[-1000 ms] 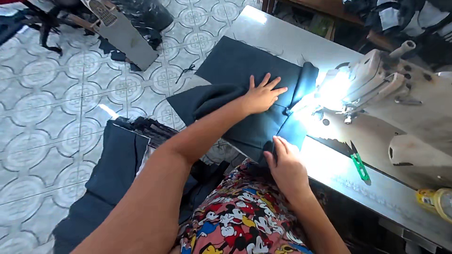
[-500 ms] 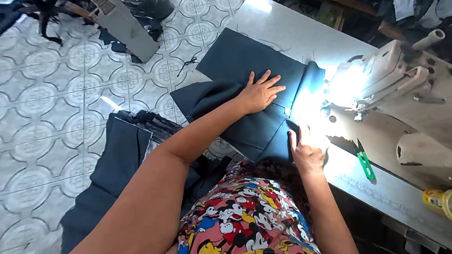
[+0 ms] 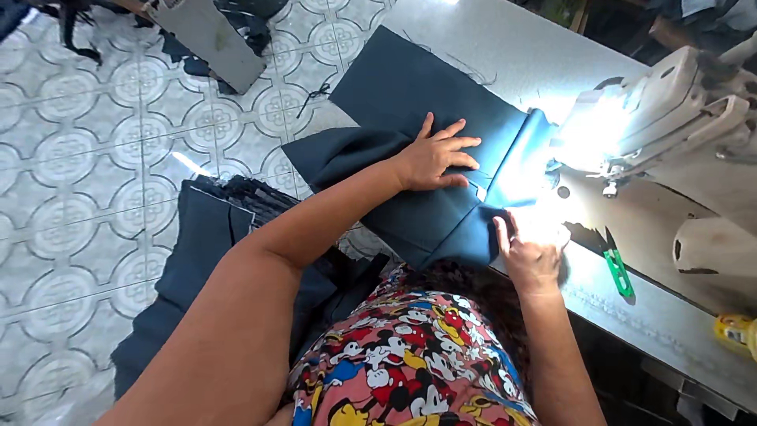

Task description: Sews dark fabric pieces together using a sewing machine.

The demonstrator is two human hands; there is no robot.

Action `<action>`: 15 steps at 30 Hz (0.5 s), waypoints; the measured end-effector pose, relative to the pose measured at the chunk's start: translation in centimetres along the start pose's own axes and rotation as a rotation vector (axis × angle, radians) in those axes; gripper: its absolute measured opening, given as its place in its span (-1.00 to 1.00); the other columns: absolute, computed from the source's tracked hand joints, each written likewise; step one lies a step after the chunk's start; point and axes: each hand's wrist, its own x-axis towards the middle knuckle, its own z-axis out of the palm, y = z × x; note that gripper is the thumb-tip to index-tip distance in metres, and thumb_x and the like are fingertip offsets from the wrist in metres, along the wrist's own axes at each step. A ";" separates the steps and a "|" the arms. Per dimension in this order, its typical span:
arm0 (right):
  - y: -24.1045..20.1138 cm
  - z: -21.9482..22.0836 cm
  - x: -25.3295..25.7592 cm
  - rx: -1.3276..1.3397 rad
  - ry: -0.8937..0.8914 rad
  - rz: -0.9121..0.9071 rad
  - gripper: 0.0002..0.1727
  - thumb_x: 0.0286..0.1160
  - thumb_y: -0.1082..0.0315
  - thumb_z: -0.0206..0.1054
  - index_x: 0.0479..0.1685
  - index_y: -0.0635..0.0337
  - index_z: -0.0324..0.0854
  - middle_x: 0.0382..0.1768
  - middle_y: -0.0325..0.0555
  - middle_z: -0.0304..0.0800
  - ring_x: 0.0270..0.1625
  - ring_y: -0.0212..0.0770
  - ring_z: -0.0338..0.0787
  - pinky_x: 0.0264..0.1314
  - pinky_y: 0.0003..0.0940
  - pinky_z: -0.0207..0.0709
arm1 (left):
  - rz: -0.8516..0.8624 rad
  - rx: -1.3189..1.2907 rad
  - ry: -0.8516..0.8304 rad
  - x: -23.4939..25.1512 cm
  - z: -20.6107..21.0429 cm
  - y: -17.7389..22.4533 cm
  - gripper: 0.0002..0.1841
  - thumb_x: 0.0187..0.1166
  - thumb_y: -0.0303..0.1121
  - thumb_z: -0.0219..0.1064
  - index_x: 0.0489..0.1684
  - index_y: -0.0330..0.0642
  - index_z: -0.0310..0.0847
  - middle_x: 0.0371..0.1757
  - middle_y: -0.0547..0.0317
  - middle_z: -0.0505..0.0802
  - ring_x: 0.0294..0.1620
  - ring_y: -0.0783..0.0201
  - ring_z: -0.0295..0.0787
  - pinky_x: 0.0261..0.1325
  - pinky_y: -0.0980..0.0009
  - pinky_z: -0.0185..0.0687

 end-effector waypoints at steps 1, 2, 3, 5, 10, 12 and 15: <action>0.3 0.0 0.0 -0.002 0.003 -0.064 -0.61 0.67 -0.04 0.24 0.05 0.01 0.84 0.25 -0.04 0.84 0.29 0.19 0.74 0.33 0.37 0.37 | 0.082 0.024 0.040 0.0 0.1 0.1 -0.39 0.61 0.37 0.04 0.25 0.23 0.81 0.66 0.16 0.61 0.85 -0.20 0.14 0.59 -0.73 -0.45; 0.5 -0.1 0.0 0.005 0.006 -0.125 -0.59 0.67 -0.07 0.24 0.02 0.01 0.84 0.38 -0.07 0.79 0.35 0.21 0.72 0.40 0.44 0.29 | 0.176 0.046 0.081 -0.1 0.2 0.3 -0.43 0.57 0.34 0.15 0.15 0.18 0.85 0.55 0.12 0.71 0.80 -0.18 0.27 0.61 -0.72 -0.38; 0.7 -0.2 0.0 0.026 0.012 -0.173 -0.60 0.67 -0.06 0.24 0.00 0.02 0.84 0.39 -0.08 0.78 0.37 0.19 0.72 0.41 0.44 0.29 | 0.250 0.060 0.096 -0.1 0.3 0.6 -0.47 0.55 0.31 0.22 0.06 0.14 0.87 0.42 0.11 0.80 0.71 -0.15 0.41 0.64 -0.66 -0.27; 1.0 -0.2 0.2 0.088 0.022 -0.234 -0.61 0.66 -0.03 0.27 -0.08 0.07 0.84 0.20 -0.08 0.88 0.29 0.05 0.81 0.34 0.25 0.51 | 0.276 0.047 0.043 -0.3 0.4 1.7 -0.58 0.58 0.14 0.30 -0.03 0.04 0.86 0.22 0.15 0.86 0.54 -0.02 0.61 0.71 -0.41 0.05; 0.8 0.3 -0.1 0.239 0.018 -0.104 -0.50 0.68 -0.10 0.22 -0.07 0.17 0.84 0.02 0.08 0.89 0.18 0.11 0.83 0.26 0.17 0.60 | -0.042 -0.139 -0.020 -0.8 0.4 4.0 -0.76 0.66 -0.12 0.33 -0.18 -0.09 0.78 0.18 0.18 0.87 0.53 0.06 0.63 0.66 -0.44 0.11; 0.3 0.2 -0.1 0.252 0.031 -0.026 -0.52 0.72 -0.04 0.21 -0.14 0.20 0.83 -0.08 0.11 0.89 0.11 0.13 0.84 0.22 0.18 0.60 | -0.173 -0.210 -0.031 -0.6 0.1 4.5 -0.72 0.69 -0.09 0.30 -0.11 -0.10 0.78 0.17 0.15 0.87 0.54 0.05 0.62 0.66 -0.52 -0.05; -0.3 0.2 0.2 0.282 0.063 0.085 -0.62 0.73 0.09 0.25 -0.20 0.21 0.82 -0.18 0.08 0.87 0.01 0.07 0.84 0.08 0.09 0.63 | -0.293 -0.206 -0.061 -0.1 0.0 5.4 -0.72 0.72 -0.09 0.26 -0.09 -0.09 0.77 0.10 0.17 0.86 0.53 0.06 0.59 0.65 -0.59 -0.18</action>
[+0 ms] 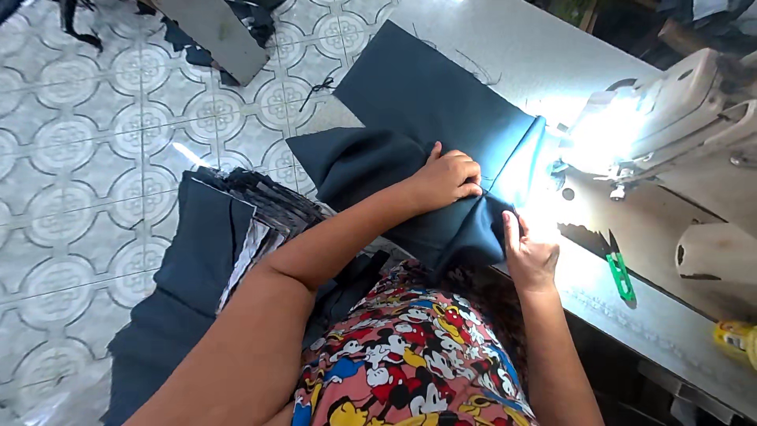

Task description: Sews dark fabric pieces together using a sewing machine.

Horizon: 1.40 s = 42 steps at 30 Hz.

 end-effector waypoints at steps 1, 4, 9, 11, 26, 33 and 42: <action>-0.1 0.1 0.1 0.004 0.008 0.035 -0.66 0.72 0.13 0.28 -0.14 0.21 0.82 -0.16 0.07 0.87 0.01 0.06 0.85 0.07 0.06 0.66 | -0.040 0.017 -0.002 0.0 0.1 0.5 -0.74 0.72 -0.11 0.26 -0.07 -0.08 0.76 0.10 0.18 0.85 0.54 0.07 0.57 0.65 -0.60 -0.22; -0.1 0.1 0.5 -0.015 -0.011 0.114 -0.66 0.66 0.20 0.33 0.23 0.23 0.71 -0.01 0.12 0.89 0.02 0.10 0.89 0.06 0.08 0.72 | -0.142 0.070 0.043 0.0 0.8 1.9 -0.80 0.62 -0.21 0.37 0.06 -0.02 0.74 0.20 0.19 0.83 0.60 0.04 0.52 0.64 -0.63 -0.32; 0.6 -0.7 1.8 -0.034 -0.126 0.087 -0.67 0.69 0.19 0.31 0.19 0.24 0.71 0.07 0.14 0.86 0.08 0.16 0.88 0.06 0.18 0.70 | -0.389 0.308 0.227 -2.0 1.3 3.5 -0.54 0.67 -0.03 0.28 0.52 0.16 0.56 0.83 0.14 0.35 0.90 -0.28 -0.10 0.50 -0.79 -0.38; 0.9 -1.1 2.2 -0.012 -0.151 0.050 -0.65 0.67 0.21 0.34 0.27 0.22 0.69 0.10 0.14 0.86 0.09 0.15 0.87 0.10 0.17 0.70 | -0.546 0.335 0.178 -2.3 1.4 2.3 -0.36 0.73 0.22 0.05 0.80 0.31 0.27 0.94 0.03 0.04 0.91 -0.42 -0.36 0.46 -0.83 -0.48; -4.9 -1.0 -1.5 -0.042 -0.254 0.052 -0.61 0.64 0.39 0.26 0.40 0.10 0.74 -0.11 0.09 0.92 -0.13 0.02 0.93 -0.10 -0.07 0.79 | 0.355 0.377 -0.184 6.2 -2.4 -5.9 -0.34 0.65 0.24 -0.01 0.78 0.36 0.31 0.92 0.02 0.15 0.92 -0.31 -0.22 0.65 -0.65 -0.32; -5.2 -0.8 -2.4 -0.028 -0.280 0.103 -0.59 0.65 0.37 0.25 0.43 0.19 0.71 -0.10 0.09 0.93 -0.23 -0.01 0.93 -0.16 -0.07 0.80 | 0.312 0.373 -0.156 4.6 -1.9 -5.7 -0.34 0.68 0.26 -0.06 0.78 0.36 0.30 0.91 0.00 0.17 0.92 -0.31 -0.20 0.64 -0.65 -0.31; -4.6 -1.0 -1.9 0.099 -0.309 0.196 -0.60 0.74 0.32 0.20 0.45 0.15 0.70 0.01 0.09 0.92 -0.31 -0.11 0.93 -0.22 -0.14 0.82 | 0.285 0.359 -0.034 3.8 -2.0 -3.2 -0.48 0.63 0.00 0.24 0.59 0.21 0.56 0.84 0.05 0.33 0.91 -0.26 -0.12 0.63 -0.67 -0.49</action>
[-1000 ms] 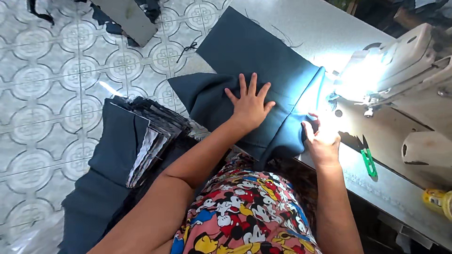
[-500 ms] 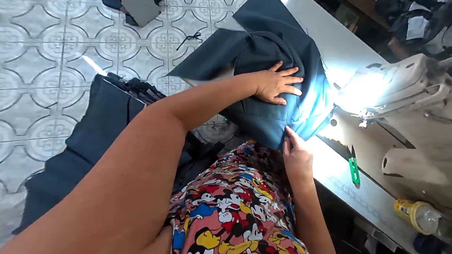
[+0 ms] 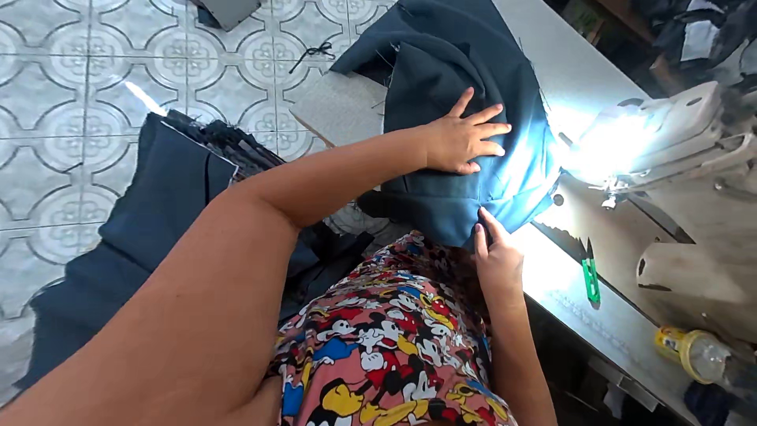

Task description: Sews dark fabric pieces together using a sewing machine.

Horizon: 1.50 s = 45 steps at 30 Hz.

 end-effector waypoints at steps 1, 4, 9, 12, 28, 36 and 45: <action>0.1 0.0 0.0 0.009 0.003 0.003 -0.61 0.74 0.31 0.20 0.44 0.14 0.70 0.00 0.08 0.93 -0.32 -0.12 0.93 -0.24 -0.15 0.83 | -0.004 -0.041 0.086 -0.2 0.4 0.6 -0.51 0.57 -0.14 0.35 0.53 0.15 0.61 0.78 0.04 0.44 0.88 -0.23 0.03 0.66 -0.64 -0.36; 0.0 0.0 0.2 0.013 -0.001 0.015 -0.61 0.74 0.34 0.20 0.45 0.13 0.69 0.01 0.08 0.92 -0.34 -0.11 0.92 -0.25 -0.16 0.82 | -0.096 -0.139 0.227 -0.8 2.2 1.1 -0.63 0.57 -0.34 0.36 0.36 0.08 0.71 0.59 0.07 0.65 0.76 -0.15 0.33 0.62 -0.53 0.07; 0.6 -1.2 0.5 0.028 0.161 -0.060 -0.65 0.71 0.35 0.26 0.37 0.07 0.75 0.07 -0.04 0.92 -0.30 -0.26 0.91 -0.28 -0.29 0.81 | -0.204 -0.208 0.198 -1.8 3.0 1.1 -0.65 0.77 -0.24 0.15 0.40 0.16 0.72 0.65 0.09 0.60 0.81 -0.12 0.25 0.68 -0.53 -0.08; 1.0 -1.9 1.0 -0.101 0.213 -0.113 -0.69 0.73 0.32 0.25 0.28 -0.02 0.82 0.04 -0.08 0.95 -0.01 -0.14 0.94 -0.01 -0.17 0.78 | -0.228 -0.240 0.121 -1.6 2.1 1.1 -0.61 0.79 -0.28 0.09 0.49 0.14 0.66 0.67 0.09 0.57 0.83 -0.11 0.21 0.68 -0.54 -0.12; 5.6 -2.3 -0.2 0.150 0.316 0.104 -0.66 0.75 0.35 0.15 0.31 0.28 0.68 -0.01 0.09 0.81 -0.30 -0.28 0.80 -0.21 -0.37 0.73 | -0.373 -0.292 0.321 -1.6 0.2 1.5 -0.54 0.65 -0.46 0.28 0.55 -0.02 0.57 0.72 -0.01 0.50 0.84 -0.19 0.15 0.66 -0.55 -0.06; 6.8 -3.3 -3.4 0.126 0.323 0.176 -0.78 0.65 0.44 0.23 0.03 0.37 0.73 -0.19 0.07 0.82 -0.30 -0.30 0.80 -0.17 -0.41 0.72 | -0.292 -0.120 0.150 -8.0 0.5 -0.7 -0.66 0.80 -0.19 0.11 0.38 0.18 0.73 0.68 0.23 0.60 0.84 -0.12 0.19 0.71 -0.51 -0.10; 5.9 -4.1 -3.8 0.069 0.254 0.165 -0.75 0.64 0.37 0.26 0.05 0.32 0.78 -0.11 0.13 0.86 -0.18 -0.14 0.85 -0.03 -0.22 0.74 | -0.868 0.018 -0.052 -7.8 -2.2 6.1 -0.47 0.78 -0.04 0.19 0.66 -0.03 0.47 0.64 -0.34 0.50 0.59 -0.53 0.38 0.25 -0.50 0.50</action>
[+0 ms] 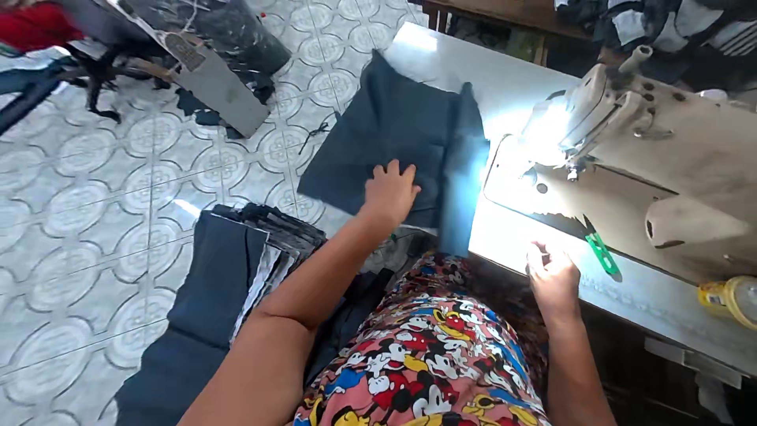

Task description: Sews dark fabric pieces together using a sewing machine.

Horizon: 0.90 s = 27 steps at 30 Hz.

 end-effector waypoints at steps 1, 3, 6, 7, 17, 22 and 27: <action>-0.1 -0.3 0.0 -0.023 -0.009 0.001 -0.74 0.65 0.37 0.26 0.07 0.32 0.78 -0.09 0.15 0.86 -0.15 -0.09 0.85 0.00 -0.16 0.74 | -0.008 0.023 -0.048 -0.6 -0.3 1.2 -0.43 0.76 0.01 0.20 0.66 -0.07 0.47 0.57 -0.39 0.54 0.52 -0.52 0.46 0.21 -0.45 0.56; -0.3 -0.9 -0.1 -0.089 -0.031 0.003 -0.72 0.70 0.32 0.23 0.09 0.32 0.77 -0.04 0.18 0.86 -0.04 0.02 0.87 0.11 -0.03 0.72 | 0.003 0.070 -0.138 -1.5 -0.8 3.5 -0.41 0.76 0.06 0.18 0.62 -0.14 0.50 0.47 -0.45 0.60 0.39 -0.48 0.60 0.20 -0.37 0.62; -0.8 -1.1 0.1 -0.180 -0.007 -0.019 -0.60 0.78 0.15 0.17 0.09 0.33 0.78 0.01 0.24 0.85 0.09 0.19 0.86 0.16 0.14 0.68 | 0.119 0.138 -0.223 -1.8 -1.0 5.6 -0.53 0.83 -0.01 0.08 0.48 -0.09 0.63 0.32 -0.36 0.69 0.15 -0.33 0.78 0.05 -0.25 0.73; -0.8 -0.9 0.2 -0.211 0.005 -0.024 -0.56 0.78 0.11 0.16 0.13 0.31 0.76 0.07 0.26 0.83 0.16 0.24 0.84 0.19 0.18 0.67 | 0.180 0.146 -0.223 -1.6 -0.8 5.9 -0.58 0.85 -0.07 0.07 0.43 -0.08 0.66 0.27 -0.31 0.72 0.13 -0.27 0.80 0.04 -0.21 0.75; -0.2 0.1 4.9 -0.412 -0.007 0.136 -0.46 0.74 0.02 0.20 0.42 0.27 0.61 0.39 0.43 0.62 0.46 0.43 0.62 0.43 0.35 0.48 | 0.451 -0.221 0.247 -2.4 6.8 4.5 -0.76 0.69 -0.19 0.29 0.10 -0.06 0.75 0.43 0.01 0.70 0.59 -0.10 0.51 0.60 -0.39 0.24; 0.3 -1.0 5.2 -0.358 0.099 -0.005 -0.72 0.68 0.29 0.26 0.12 0.32 0.71 0.17 0.37 0.74 0.35 0.39 0.69 0.33 0.32 0.55 | 0.382 -0.144 0.013 -5.7 5.5 7.2 -0.69 0.76 -0.15 0.23 0.31 0.04 0.71 0.55 -0.01 0.62 0.66 -0.08 0.43 0.51 -0.25 0.39; 0.9 -1.4 2.4 -0.186 0.161 -0.421 -0.83 0.56 0.51 0.23 -0.06 0.33 0.72 0.29 0.11 0.80 0.47 0.13 0.70 0.50 0.06 0.55 | 0.469 -0.168 0.026 -6.1 5.5 6.6 -0.69 0.74 -0.23 0.24 0.34 0.03 0.72 0.54 0.01 0.65 0.62 -0.07 0.48 0.40 -0.24 0.48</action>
